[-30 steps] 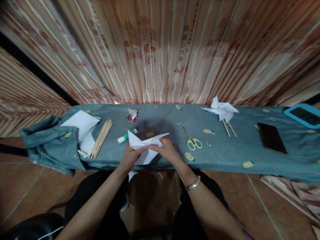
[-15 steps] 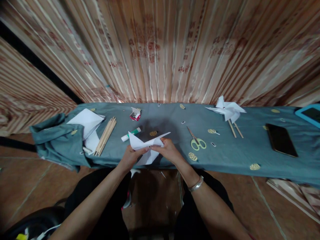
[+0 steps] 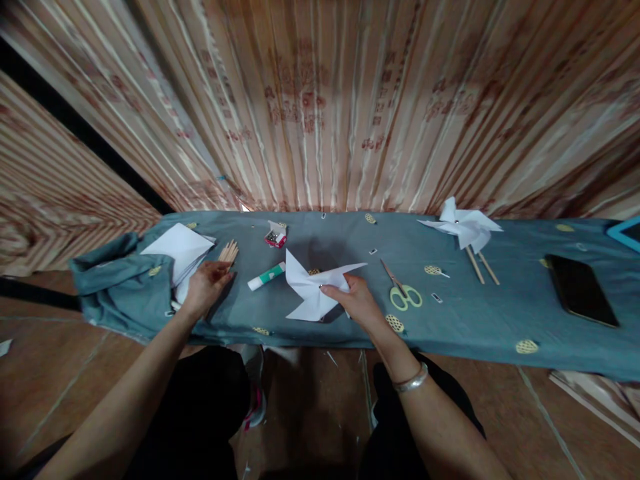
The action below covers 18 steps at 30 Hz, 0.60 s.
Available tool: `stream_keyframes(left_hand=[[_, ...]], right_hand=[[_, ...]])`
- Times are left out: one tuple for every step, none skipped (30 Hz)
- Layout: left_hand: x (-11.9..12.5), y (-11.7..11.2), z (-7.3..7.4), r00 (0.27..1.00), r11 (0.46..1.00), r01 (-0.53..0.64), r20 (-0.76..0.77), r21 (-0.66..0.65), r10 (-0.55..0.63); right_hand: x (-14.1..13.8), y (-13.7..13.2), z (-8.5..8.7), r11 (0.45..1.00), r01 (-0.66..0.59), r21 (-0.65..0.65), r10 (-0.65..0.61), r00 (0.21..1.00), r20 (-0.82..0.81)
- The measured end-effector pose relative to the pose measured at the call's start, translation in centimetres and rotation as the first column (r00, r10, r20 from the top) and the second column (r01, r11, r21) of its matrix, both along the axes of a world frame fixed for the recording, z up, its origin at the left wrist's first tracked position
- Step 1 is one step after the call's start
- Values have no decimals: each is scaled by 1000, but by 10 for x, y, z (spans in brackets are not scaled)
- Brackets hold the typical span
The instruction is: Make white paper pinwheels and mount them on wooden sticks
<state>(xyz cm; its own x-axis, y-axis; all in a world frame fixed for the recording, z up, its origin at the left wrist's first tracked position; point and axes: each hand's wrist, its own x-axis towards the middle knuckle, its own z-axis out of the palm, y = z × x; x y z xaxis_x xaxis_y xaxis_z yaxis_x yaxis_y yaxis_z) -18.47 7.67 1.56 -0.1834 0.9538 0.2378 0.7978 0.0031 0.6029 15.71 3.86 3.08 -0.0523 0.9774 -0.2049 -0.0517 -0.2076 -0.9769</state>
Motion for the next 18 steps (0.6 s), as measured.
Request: stream_keyframes(left_hand=[[-5, 1, -4, 996, 1000, 7, -87, -11, -8], [-8, 1, -7, 987, 1000, 10, -159, -17, -12], [-10, 1, -8, 976, 1000, 17, -218, -21, -21], [-11, 0, -8, 963, 999, 31, -268, -24, -37], [-11, 0, -7, 948, 999, 44, -314, -29, -51], [-10, -1, -5, 931, 998, 55, -358, -37, -65], [-8, -1, -3, 912, 997, 64, -402, -48, -78], [-6, -1, -1, 891, 996, 65, -446, -62, -86], [-5, -2, 2, 869, 995, 60, -487, -76, -89], [-3, -2, 4, 848, 995, 53, -523, -88, -91], [-1, -2, 6, 830, 994, 46, -550, -96, -91], [1, -3, 7, 816, 994, 39, -571, -99, -89], [2, -3, 8, 807, 995, 33, -585, -99, -85], [4, -3, 10, 800, 995, 27, -594, -100, -81], [5, -3, 10, 796, 995, 23, -600, -100, -78], [6, -3, 11, 792, 995, 18, -606, -99, -75], [6, -3, 12, 788, 995, 13, -611, -100, -72], [7, -3, 12, 785, 995, 10, -615, -98, -69]], right_hand=[[0, 0, -1, 1000, -4, 1, 4, 1000, -4], [0, 0, -1, 1000, -6, 1, 6, 1000, -8], [1, 1, -2, 1000, -4, 2, 4, 1000, -13], [1, 1, -2, 1000, 0, 2, 0, 1000, -16], [1, 1, -3, 1000, 4, 4, -4, 1000, -18], [2, 2, -3, 1000, 7, 6, -7, 1000, -17], [2, 2, -4, 1000, 8, 8, -8, 1000, -15], [2, 2, -4, 1000, 8, 9, -8, 1000, -13], [2, 2, -5, 1000, 7, 10, -7, 1000, -12], [2, 2, -5, 1000, 5, 12, -5, 1000, -10], [2, 2, -5, 1000, 5, 15, -5, 1000, -10], [2, 2, -5, 1000, 5, 18, -5, 1000, -12], [2, 2, -5, 1000, 5, 21, -5, 1000, -14], [2, 1, -4, 1000, 5, 23, -5, 1000, -15], [2, 1, -4, 1000, 4, 23, -3, 1000, -16], [2, 1, -4, 1000, 2, 21, -1, 1000, -18], [2, 2, -3, 1000, 0, 17, 0, 1000, -20], [2, 2, -3, 1000, 1, 13, -1, 1000, -21]])
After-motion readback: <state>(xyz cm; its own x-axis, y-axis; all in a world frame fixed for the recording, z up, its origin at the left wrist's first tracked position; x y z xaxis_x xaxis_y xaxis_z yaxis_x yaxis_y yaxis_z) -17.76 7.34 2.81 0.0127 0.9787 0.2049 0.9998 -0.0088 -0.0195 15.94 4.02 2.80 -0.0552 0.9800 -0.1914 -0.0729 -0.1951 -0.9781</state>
